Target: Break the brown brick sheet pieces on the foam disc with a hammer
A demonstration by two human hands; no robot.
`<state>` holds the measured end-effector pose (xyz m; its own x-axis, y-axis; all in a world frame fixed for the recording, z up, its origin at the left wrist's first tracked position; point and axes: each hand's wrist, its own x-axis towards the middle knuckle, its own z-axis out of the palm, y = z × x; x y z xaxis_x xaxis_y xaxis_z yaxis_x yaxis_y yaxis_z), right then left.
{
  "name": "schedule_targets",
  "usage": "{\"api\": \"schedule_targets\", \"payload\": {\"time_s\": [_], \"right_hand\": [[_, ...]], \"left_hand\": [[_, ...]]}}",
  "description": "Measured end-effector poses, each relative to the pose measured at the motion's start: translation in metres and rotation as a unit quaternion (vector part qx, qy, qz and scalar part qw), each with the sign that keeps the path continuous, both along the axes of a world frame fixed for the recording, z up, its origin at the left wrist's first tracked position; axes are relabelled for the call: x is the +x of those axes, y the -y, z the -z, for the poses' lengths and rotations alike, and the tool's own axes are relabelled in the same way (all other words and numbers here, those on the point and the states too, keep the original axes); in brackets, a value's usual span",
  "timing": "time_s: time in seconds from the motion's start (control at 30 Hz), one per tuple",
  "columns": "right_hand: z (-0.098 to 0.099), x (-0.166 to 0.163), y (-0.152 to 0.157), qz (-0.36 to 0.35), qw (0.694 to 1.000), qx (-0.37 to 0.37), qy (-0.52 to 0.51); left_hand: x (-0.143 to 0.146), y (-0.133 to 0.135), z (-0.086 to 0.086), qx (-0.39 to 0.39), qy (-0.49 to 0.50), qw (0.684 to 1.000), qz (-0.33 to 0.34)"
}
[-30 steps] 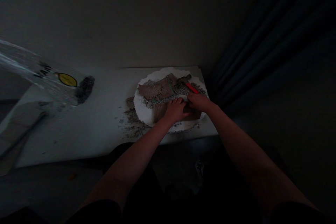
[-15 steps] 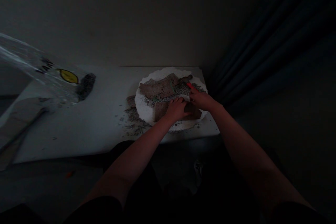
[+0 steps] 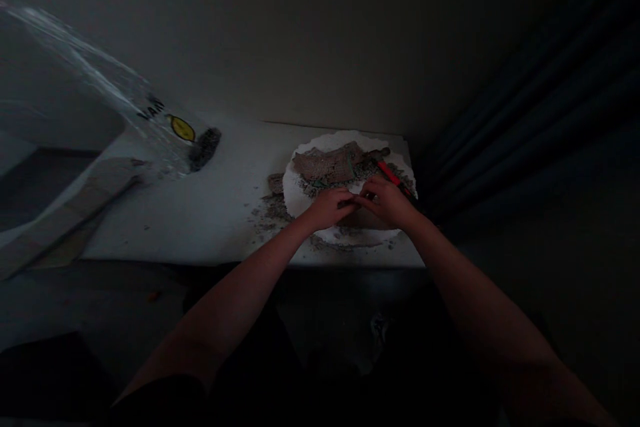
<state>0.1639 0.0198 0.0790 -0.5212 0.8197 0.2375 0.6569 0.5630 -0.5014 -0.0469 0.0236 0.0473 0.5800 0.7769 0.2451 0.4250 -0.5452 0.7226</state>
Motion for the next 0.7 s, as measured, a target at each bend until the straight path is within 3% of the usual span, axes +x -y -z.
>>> {"api": "schedule_targets", "payload": {"time_s": [0.1,0.17,0.3,0.4,0.47,0.6,0.7], "right_hand": [[0.002,-0.002,-0.001,0.019,0.999,-0.010,-0.026],[0.004,0.004,-0.004,0.042,0.999,-0.003,-0.021],[0.014,0.017,-0.011,0.060,0.998,-0.007,0.024],[0.020,0.021,-0.011,0.090,0.993,-0.031,0.068],[0.022,0.022,-0.010,0.108,0.989,-0.042,0.088],[0.025,0.026,-0.008,0.124,0.985,-0.041,0.109],[0.028,0.031,-0.009,0.138,0.983,-0.036,0.113]], "left_hand": [[-0.055,0.012,-0.013,-0.132,-0.039,0.988,0.068],[-0.093,0.020,-0.012,-0.238,-0.095,0.961,0.108],[-0.139,0.029,0.020,-0.371,-0.215,0.896,0.116],[-0.137,0.027,0.048,-0.332,-0.290,0.898,0.024],[-0.127,0.023,0.056,-0.263,-0.314,0.912,-0.029],[-0.114,0.016,0.047,-0.150,-0.312,0.934,-0.094],[-0.119,0.013,0.028,-0.136,-0.401,0.884,-0.198]]}}
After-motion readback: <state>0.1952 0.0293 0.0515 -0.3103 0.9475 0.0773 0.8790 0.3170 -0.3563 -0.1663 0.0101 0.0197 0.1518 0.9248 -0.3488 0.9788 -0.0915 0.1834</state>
